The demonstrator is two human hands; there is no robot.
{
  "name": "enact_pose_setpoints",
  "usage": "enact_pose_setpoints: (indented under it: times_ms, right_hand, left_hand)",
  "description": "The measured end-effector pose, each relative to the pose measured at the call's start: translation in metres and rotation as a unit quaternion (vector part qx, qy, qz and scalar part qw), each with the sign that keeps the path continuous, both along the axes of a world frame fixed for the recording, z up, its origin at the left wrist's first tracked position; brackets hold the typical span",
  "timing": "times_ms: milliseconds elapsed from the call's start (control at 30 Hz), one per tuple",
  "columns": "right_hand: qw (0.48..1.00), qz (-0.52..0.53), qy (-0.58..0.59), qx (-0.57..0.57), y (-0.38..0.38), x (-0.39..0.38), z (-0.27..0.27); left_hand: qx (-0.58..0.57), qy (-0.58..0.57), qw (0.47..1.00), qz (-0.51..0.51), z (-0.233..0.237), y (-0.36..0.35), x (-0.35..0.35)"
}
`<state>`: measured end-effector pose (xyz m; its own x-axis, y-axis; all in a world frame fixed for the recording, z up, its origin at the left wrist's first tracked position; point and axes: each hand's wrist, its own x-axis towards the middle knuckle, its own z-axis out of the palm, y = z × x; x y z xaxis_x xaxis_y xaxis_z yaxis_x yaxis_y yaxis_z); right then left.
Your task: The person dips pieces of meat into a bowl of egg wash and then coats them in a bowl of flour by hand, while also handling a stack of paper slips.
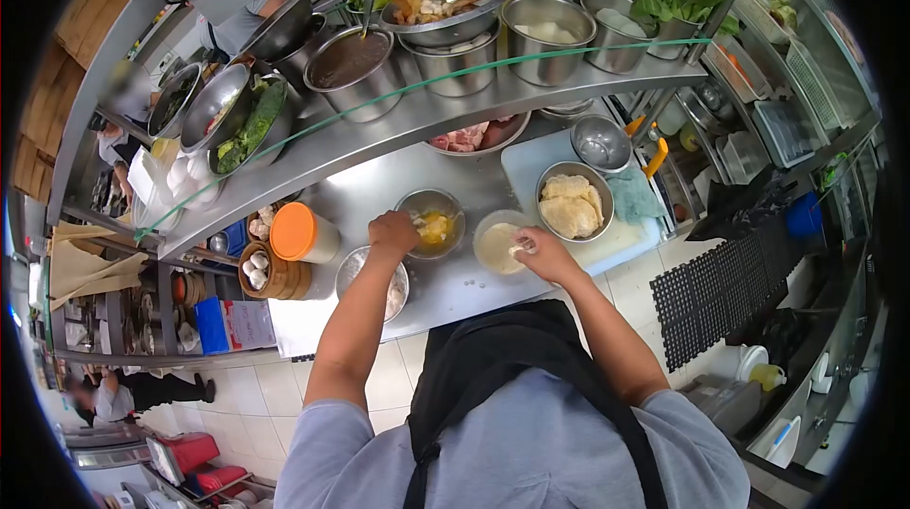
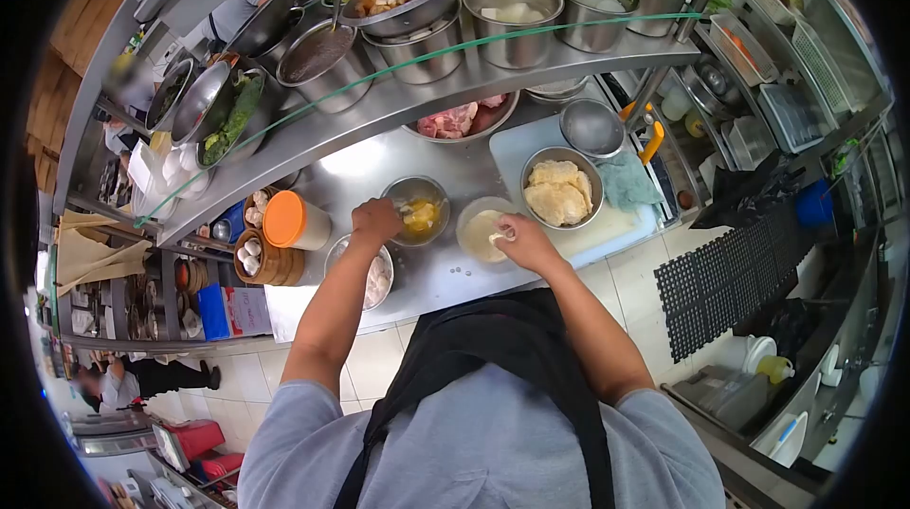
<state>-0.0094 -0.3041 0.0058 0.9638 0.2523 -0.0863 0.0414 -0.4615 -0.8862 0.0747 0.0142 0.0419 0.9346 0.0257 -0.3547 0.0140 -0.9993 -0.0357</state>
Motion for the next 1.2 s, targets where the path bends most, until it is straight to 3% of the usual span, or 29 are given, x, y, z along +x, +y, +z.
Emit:
enact_pose_setpoints:
  times_ms: [167, 233, 367, 467, 567, 900, 1000, 1067, 1200]
  right_hand:
    - [1.0, 0.001, -0.004, 0.009, 0.001, 0.003, -0.006]
    - [1.0, -0.006, -0.002, 0.015, 0.003, 0.0, -0.005]
    - [1.0, -0.002, 0.0, 0.015, 0.01, 0.001, -0.007]
    - [1.0, 0.004, 0.008, 0.019, 0.015, -0.001, -0.002]
    - [1.0, -0.001, 0.009, 0.023, 0.012, 0.0, -0.001]
    - [0.999, -0.003, 0.02, 0.042, 0.011, -0.004, -0.008]
    - [0.999, 0.013, 0.04, 0.019, 0.011, -0.002, -0.001]
    - [0.999, 0.007, 0.035, 0.027, 0.01, -0.003, -0.003]
    - [0.998, 0.013, 0.05, 0.024, 0.009, -0.002, -0.008]
  left_hand:
    - [0.043, -0.03, 0.998, -0.035, 0.019, -0.003, -0.002]
    - [0.028, -0.055, 0.998, 0.002, 0.044, -0.006, -0.007]
    - [-0.034, -0.069, 0.997, -0.01, -0.005, -0.006, -0.007]
    - [-0.05, -0.012, 0.998, 0.029, -0.028, -0.013, -0.01]
    - [-0.065, -0.036, 0.995, 0.068, -0.01, -0.011, -0.01]
    - [-0.045, -0.054, 0.993, 0.096, -0.013, 0.01, -0.016]
    - [-0.014, -0.039, 0.998, 0.057, -0.012, 0.004, -0.016]
    - [-0.059, -0.065, 0.993, 0.08, 0.006, -0.001, -0.022]
    - [-0.028, -0.043, 0.998, 0.027, -0.01, 0.003, -0.024]
